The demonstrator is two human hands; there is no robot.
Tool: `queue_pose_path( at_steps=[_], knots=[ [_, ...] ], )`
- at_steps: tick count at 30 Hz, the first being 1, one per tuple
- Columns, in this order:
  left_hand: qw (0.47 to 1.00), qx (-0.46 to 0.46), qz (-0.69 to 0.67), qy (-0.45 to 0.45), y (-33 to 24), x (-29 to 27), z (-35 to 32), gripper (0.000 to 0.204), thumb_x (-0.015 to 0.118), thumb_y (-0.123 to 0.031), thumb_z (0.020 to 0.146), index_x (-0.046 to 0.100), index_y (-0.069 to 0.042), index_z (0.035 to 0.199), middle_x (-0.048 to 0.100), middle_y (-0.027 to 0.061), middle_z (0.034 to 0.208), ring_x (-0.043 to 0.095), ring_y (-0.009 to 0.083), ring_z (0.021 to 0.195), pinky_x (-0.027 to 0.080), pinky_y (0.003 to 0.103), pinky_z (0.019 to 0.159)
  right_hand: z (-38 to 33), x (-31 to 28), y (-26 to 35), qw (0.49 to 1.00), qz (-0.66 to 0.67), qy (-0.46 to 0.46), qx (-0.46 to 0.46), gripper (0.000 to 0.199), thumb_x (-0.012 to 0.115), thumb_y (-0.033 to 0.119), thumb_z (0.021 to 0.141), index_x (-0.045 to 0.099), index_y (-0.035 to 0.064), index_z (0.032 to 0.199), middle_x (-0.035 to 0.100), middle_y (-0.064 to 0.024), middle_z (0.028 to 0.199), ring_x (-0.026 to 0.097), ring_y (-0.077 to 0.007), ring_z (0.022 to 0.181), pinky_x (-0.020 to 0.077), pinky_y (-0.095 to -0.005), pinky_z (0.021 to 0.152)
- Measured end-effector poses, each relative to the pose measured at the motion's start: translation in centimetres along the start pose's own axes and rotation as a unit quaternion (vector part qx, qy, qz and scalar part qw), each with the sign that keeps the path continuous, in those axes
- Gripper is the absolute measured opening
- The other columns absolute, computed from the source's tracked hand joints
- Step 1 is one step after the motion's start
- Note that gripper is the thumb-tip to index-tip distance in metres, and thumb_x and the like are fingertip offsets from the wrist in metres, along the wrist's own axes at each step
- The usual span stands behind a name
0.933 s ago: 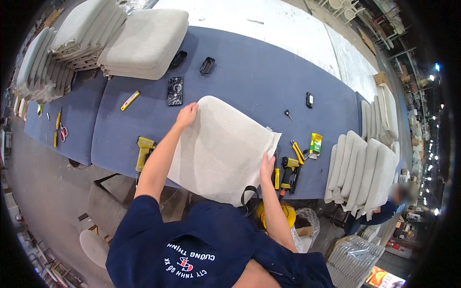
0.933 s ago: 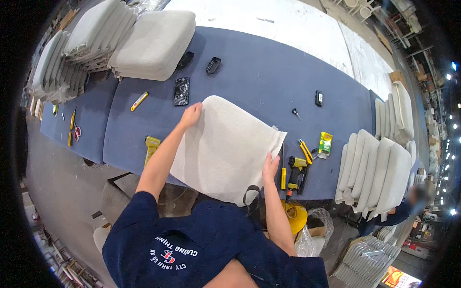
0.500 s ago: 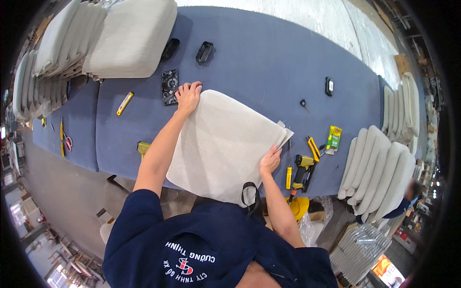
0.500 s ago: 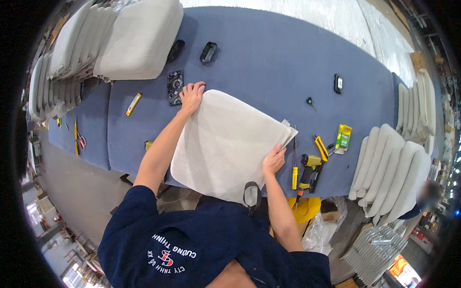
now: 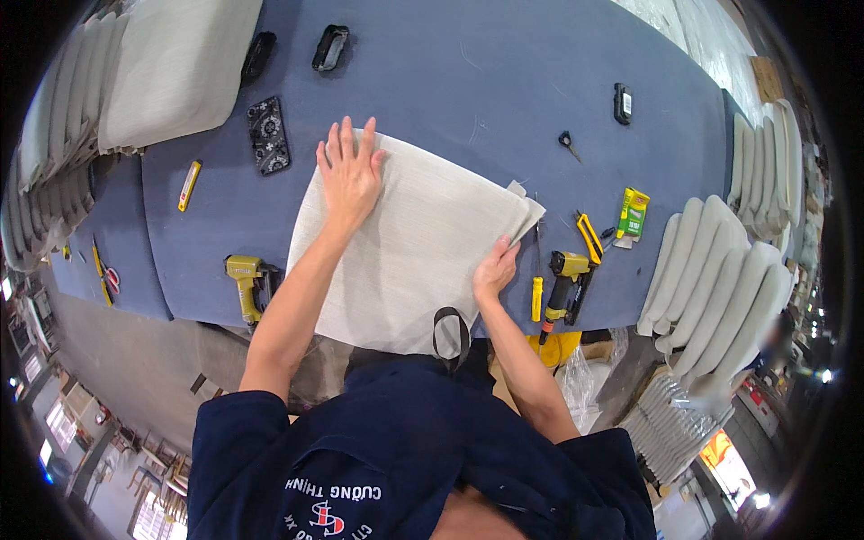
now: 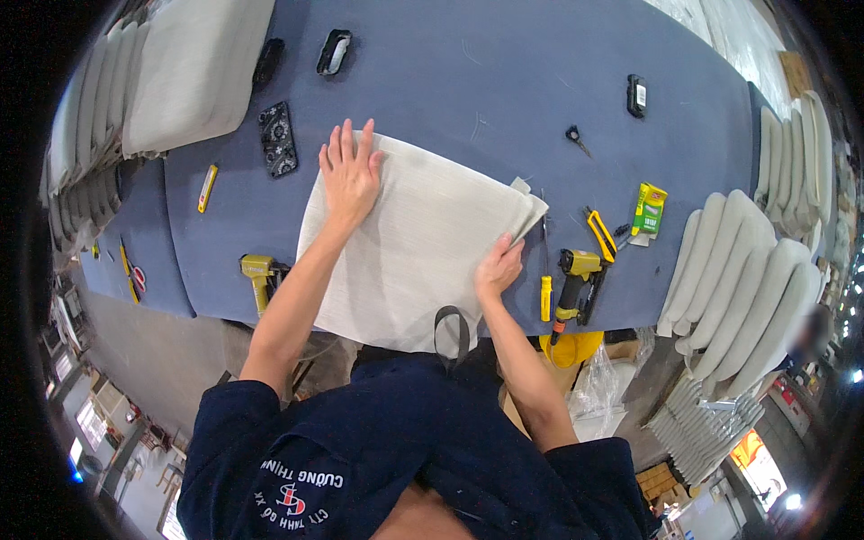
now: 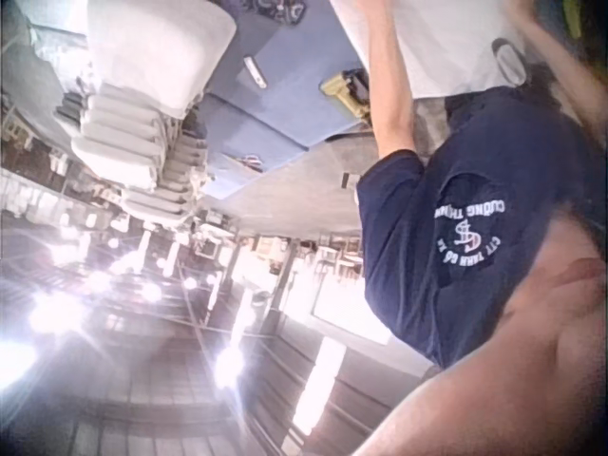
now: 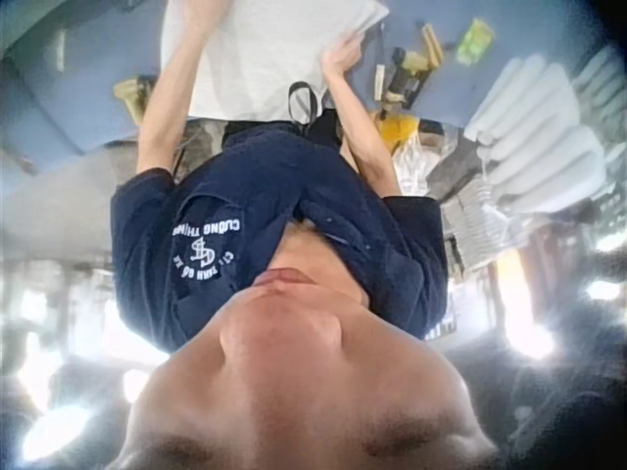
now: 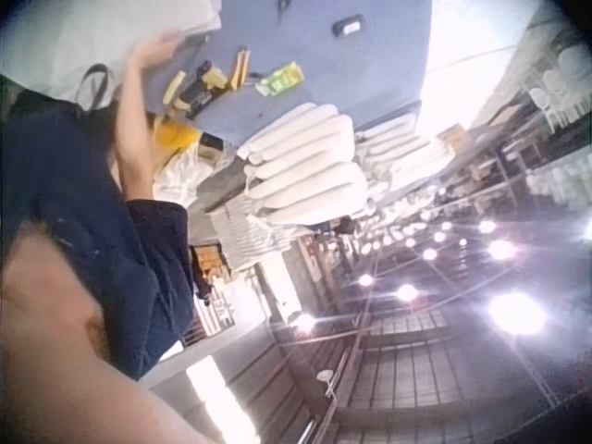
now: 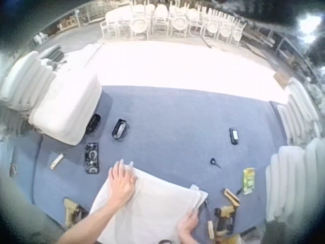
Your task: The person covers a chair cushion with fabric, smooths it by hand, and secures it using a staple gun. They then use a screwdriver to tuck and adjust the fabric edges for a neat finish.
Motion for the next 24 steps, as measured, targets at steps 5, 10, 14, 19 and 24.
queue_pose_path(
  at_steps=[5,10,14,19,24],
  knots=[
    [0.994,-0.010,-0.061,0.086,-8.6,-0.5,-3.9,0.063,0.050,-0.041,0.108,0.041,-0.012,0.162,0.028,0.0197,0.172,0.017,0.0437,0.161,0.009,0.069,0.126,-0.2,0.4,-0.5,1.000,-0.006,0.000,-0.005,0.053,0.040,0.043,0.111,0.056,-0.0064,0.122,0.068,-0.0348,0.109,0.062,-0.0550,0.103,0.0435,-0.0611,0.088],
    [0.987,0.023,-0.098,0.125,-15.8,-0.2,-7.3,0.068,0.050,-0.043,0.106,0.038,-0.010,0.164,0.027,0.0195,0.172,0.015,0.0441,0.161,0.008,0.067,0.127,0.0,0.2,-0.5,0.999,0.021,0.036,-0.010,0.056,0.039,0.044,0.111,0.055,-0.0075,0.125,0.067,-0.0348,0.115,0.061,-0.0542,0.107,0.0437,-0.0595,0.088],
    [0.977,0.052,-0.149,0.146,-19.9,-0.1,-10.1,0.072,0.050,-0.045,0.105,0.034,-0.008,0.165,0.024,0.0218,0.173,0.013,0.0442,0.161,0.009,0.062,0.129,1.9,-4.7,-1.4,0.973,0.061,0.210,-0.072,0.046,0.050,0.036,0.109,0.057,-0.0042,0.131,0.068,-0.0324,0.111,0.063,-0.0532,0.105,0.0466,-0.0554,0.092],
    [0.958,0.065,-0.221,0.169,-21.9,-1.0,-11.9,0.079,0.057,-0.042,0.102,0.028,-0.006,0.167,0.021,0.0283,0.172,0.013,0.0452,0.161,0.010,0.055,0.131,4.7,-15.7,-4.4,0.932,-0.255,-0.082,-0.243,0.064,0.077,0.027,0.089,0.051,0.0044,0.143,0.059,-0.0203,0.130,0.056,-0.0415,0.119,0.0445,-0.0547,0.103],
    [0.976,0.108,-0.063,0.179,-21.7,-1.4,-11.9,0.080,0.057,-0.026,0.097,0.026,-0.004,0.167,0.020,0.0289,0.172,0.014,0.0463,0.161,0.011,0.055,0.132,6.5,-16.6,-10.6,0.973,-0.203,0.080,-0.081,0.096,0.081,0.033,0.088,0.026,0.0039,0.162,0.059,-0.0249,0.121,0.061,-0.0447,0.108,0.0501,-0.0509,0.097]
  ],
)
Point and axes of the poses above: each hand's wrist, its own z-axis towards the middle knuckle, its own x-axis out of the palm, y = z × x, the point moved 1 cm from there along z, towards the middle knuckle
